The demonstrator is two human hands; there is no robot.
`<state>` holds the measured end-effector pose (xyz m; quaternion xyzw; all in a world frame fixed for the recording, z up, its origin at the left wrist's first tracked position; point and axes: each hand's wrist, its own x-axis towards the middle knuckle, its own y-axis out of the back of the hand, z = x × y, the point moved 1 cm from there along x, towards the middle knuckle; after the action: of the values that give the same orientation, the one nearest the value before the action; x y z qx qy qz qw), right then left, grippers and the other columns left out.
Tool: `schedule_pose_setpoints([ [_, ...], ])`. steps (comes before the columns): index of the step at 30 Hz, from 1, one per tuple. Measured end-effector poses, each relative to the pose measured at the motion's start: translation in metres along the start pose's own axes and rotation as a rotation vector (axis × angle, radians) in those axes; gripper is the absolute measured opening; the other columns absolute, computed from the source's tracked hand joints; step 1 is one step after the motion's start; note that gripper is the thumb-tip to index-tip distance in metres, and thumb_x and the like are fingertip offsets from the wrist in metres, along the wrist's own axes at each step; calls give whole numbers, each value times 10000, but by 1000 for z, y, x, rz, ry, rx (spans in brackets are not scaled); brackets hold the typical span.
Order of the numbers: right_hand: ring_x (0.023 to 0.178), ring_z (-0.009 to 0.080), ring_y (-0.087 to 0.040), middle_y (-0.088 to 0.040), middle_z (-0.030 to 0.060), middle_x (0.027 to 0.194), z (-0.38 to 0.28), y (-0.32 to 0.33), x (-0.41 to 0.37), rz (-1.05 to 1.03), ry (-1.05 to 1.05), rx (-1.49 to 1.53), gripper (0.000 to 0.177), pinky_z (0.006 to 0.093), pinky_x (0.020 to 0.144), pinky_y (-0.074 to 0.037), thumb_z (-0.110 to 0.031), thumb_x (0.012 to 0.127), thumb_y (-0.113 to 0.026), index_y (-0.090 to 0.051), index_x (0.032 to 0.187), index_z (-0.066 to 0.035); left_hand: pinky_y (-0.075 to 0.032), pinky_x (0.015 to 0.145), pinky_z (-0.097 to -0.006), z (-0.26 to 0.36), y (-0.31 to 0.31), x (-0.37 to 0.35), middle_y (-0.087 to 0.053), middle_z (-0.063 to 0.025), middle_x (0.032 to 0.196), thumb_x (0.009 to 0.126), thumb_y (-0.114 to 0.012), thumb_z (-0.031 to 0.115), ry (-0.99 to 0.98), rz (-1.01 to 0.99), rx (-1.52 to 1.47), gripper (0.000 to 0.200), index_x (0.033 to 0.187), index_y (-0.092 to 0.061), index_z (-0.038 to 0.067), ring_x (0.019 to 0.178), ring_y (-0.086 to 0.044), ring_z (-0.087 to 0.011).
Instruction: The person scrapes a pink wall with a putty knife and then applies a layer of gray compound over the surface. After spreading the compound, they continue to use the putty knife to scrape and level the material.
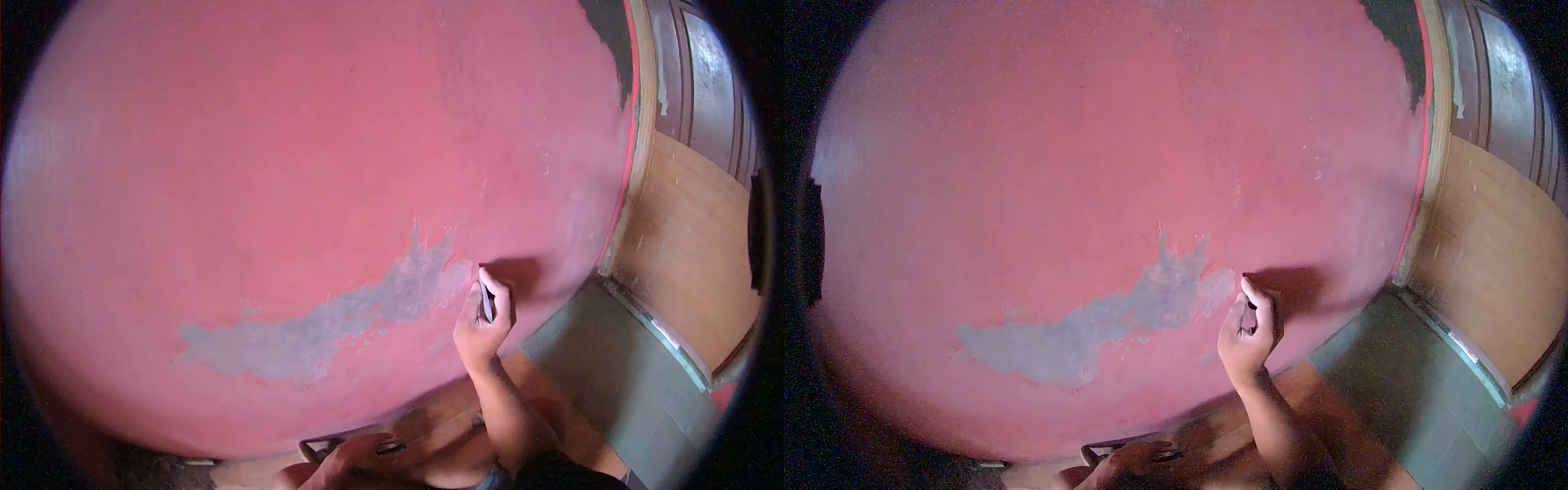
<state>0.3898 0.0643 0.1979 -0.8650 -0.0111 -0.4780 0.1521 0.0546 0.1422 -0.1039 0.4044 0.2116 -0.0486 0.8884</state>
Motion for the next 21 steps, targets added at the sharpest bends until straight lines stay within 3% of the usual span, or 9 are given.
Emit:
schedule_pose_setpoints([
  [3,924,312,-710,-717,157,1048,-8,1,-6,-22,82,-79,320,387,798,-575,114,943,-687,-739,1242,12,-490,1179,-466,-10,-2,2,-629,-200,1557,896,-809,620,30,72,-139,975,1630,-488,64,1418,-621,-366],
  [6,915,294,-701,-704,159,1059,-5,7,-3,-42,169,-114,288,391,786,-565,119,950,-673,-729,1214,20,-483,1186,-451,19,18,-5,-638,-201,1546,900,-815,595,19,141,-101,972,1628,-482,44,1418,-623,-360],
  [9,883,265,-675,-675,144,1029,-9,4,-2,-36,151,-75,265,378,762,-546,131,967,-644,-710,1203,31,-455,1239,-467,61,48,-21,-571,-168,1634,991,-773,510,99,0,-46,896,1657,-417,28,1497,-559,-341],
  [12,887,261,-667,-662,137,1022,-15,0,-7,-20,2,-1,251,374,766,-545,128,981,-635,-699,1210,44,-486,1185,-447,52,39,-16,-643,-206,1531,926,-803,571,116,-28,-120,944,1631,-471,38,1411,-628,-357],
  [15,893,256,-663,-661,139,1032,-16,1,-8,-32,9,-32,248,368,777,-542,124,983,-639,-699,1210,44,-467,1228,-475,21,20,-5,-558,-186,1639,956,-787,560,87,25,-2,944,1655,-429,37,1474,-579,-359],
  [18,912,255,-661,-660,142,1053,-11,2,-8,-53,103,-59,260,360,802,-545,127,984,-631,-698,1221,42,-465,1229,-473,74,60,-16,-542,-195,1650,990,-759,525,138,3,-26,889,1654,-431,34,1482,-569,-358],
  [21,934,248,-663,-659,145,1075,-9,5,-6,-76,147,-79,274,349,827,-549,132,986,-616,-695,1233,45,-471,1222,-469,-11,-3,11,-573,-204,1620,1018,-731,502,-30,-11,-2,842,1653,-434,36,1464,-586,-364],
])
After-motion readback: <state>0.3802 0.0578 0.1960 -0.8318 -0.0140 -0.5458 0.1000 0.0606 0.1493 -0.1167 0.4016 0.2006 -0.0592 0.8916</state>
